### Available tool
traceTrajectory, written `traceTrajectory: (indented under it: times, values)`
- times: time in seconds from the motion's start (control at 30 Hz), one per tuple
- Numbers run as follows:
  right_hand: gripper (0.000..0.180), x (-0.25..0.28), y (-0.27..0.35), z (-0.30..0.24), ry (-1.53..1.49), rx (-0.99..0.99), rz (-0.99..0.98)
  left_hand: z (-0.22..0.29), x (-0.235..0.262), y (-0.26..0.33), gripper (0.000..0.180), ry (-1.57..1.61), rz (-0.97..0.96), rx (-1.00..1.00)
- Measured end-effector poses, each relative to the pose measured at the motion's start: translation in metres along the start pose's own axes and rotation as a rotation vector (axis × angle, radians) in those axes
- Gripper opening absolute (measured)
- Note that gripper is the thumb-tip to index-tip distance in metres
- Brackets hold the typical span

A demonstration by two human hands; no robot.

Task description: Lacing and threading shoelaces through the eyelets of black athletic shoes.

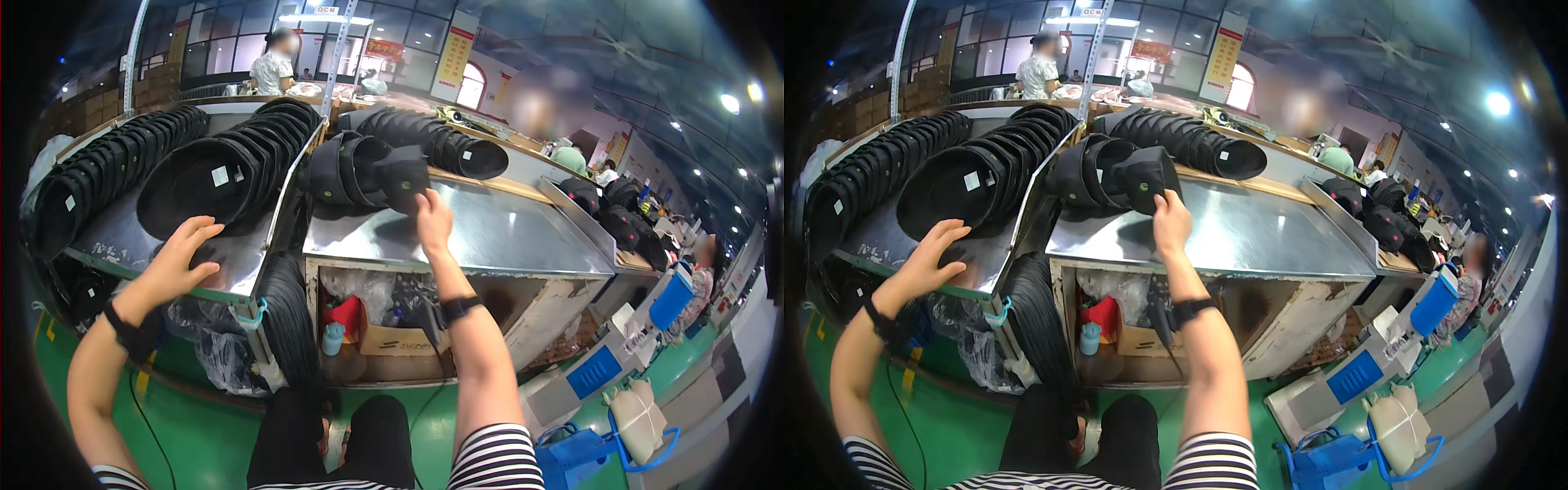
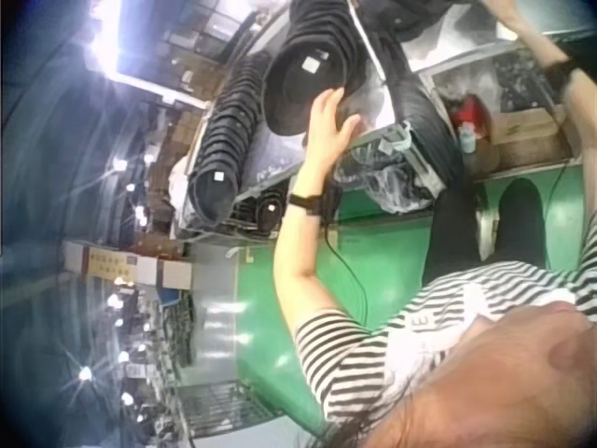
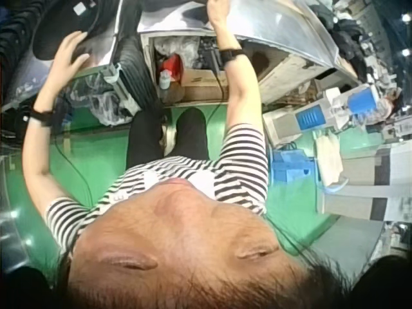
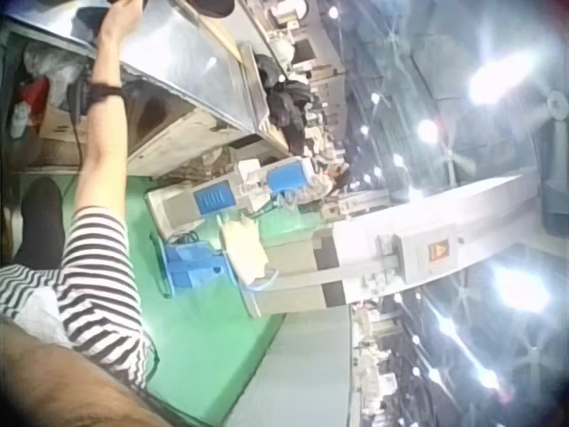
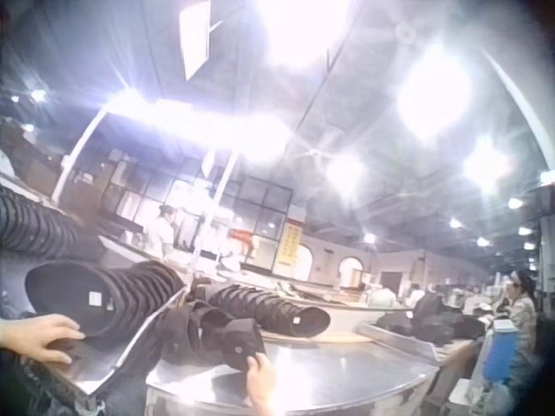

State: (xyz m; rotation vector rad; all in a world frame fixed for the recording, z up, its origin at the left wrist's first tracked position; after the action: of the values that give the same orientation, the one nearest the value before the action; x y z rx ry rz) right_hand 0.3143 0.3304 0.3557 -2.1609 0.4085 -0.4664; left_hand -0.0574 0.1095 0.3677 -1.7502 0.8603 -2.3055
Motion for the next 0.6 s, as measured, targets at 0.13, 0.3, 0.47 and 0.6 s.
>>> traceTrajectory:
  times: [0.13,0.3,0.47,0.6]
  values:
    - [0.017,0.084,0.105,-0.096,-0.160,0.111,-0.138,0.065,-0.006,0.073,0.059,0.135,0.006,-0.255]
    - [0.032,0.085,0.262,-0.138,-0.601,-0.463,-0.491,0.105,-0.091,0.137,0.087,0.434,0.098,-0.202]
    - [0.051,0.012,0.363,-0.073,-0.883,-1.037,-0.457,0.082,-0.187,0.198,0.074,0.978,-0.062,0.480]
    - [0.068,-0.028,0.449,-0.057,-0.217,-0.448,-0.802,0.049,-0.250,0.222,0.077,0.743,-0.140,0.713]
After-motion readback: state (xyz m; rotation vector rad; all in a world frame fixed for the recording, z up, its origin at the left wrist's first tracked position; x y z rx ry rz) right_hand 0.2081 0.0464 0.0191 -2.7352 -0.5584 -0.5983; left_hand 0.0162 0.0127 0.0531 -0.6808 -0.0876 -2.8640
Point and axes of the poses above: each hand's wrist, its own y-axis away from the middle knuckle, its own x-axis out of the back of the hand, z = x × y, the point moved 3 cm from there along -y, towards the middle knuckle, and after that the axes turned 5 degrees about -y, right-handed, at the moved point
